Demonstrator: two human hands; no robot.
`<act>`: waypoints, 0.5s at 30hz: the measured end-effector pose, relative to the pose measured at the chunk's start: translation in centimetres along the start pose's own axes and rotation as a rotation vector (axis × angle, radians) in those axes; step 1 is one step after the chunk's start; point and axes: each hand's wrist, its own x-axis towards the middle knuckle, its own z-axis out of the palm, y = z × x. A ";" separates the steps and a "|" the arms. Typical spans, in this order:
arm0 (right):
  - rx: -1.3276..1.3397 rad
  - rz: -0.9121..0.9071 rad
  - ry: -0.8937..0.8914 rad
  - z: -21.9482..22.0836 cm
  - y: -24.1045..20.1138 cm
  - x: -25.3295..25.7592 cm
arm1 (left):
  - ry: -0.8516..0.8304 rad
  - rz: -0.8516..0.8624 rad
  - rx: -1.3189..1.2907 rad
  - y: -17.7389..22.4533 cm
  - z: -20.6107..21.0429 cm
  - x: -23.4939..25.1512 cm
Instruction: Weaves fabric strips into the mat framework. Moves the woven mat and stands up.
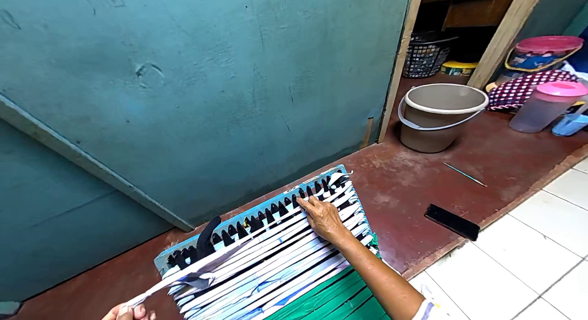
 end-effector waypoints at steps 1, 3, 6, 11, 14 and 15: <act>0.004 0.006 -0.017 0.1 0.0 0.1 | 0.013 -0.003 -0.006 -0.1 -0.2 0.0; 0.018 -0.005 -0.009 0.3 0.2 -0.1 | 0.023 -0.005 -0.009 -0.1 -0.4 -0.1; 0.061 -0.039 0.065 0.2 -0.2 -0.4 | 0.032 -0.010 -0.020 -0.4 -0.6 -0.2; 0.024 -0.065 0.001 1.0 -2.6 -0.2 | 0.068 -0.010 -0.018 -0.1 -0.3 -0.7; 0.012 -0.038 -0.032 1.5 -2.6 0.1 | 0.073 0.011 -0.027 -0.1 -0.4 -0.7; 0.046 -0.022 -0.062 1.3 -2.5 0.1 | 0.072 0.014 -0.034 -0.2 -0.5 -0.7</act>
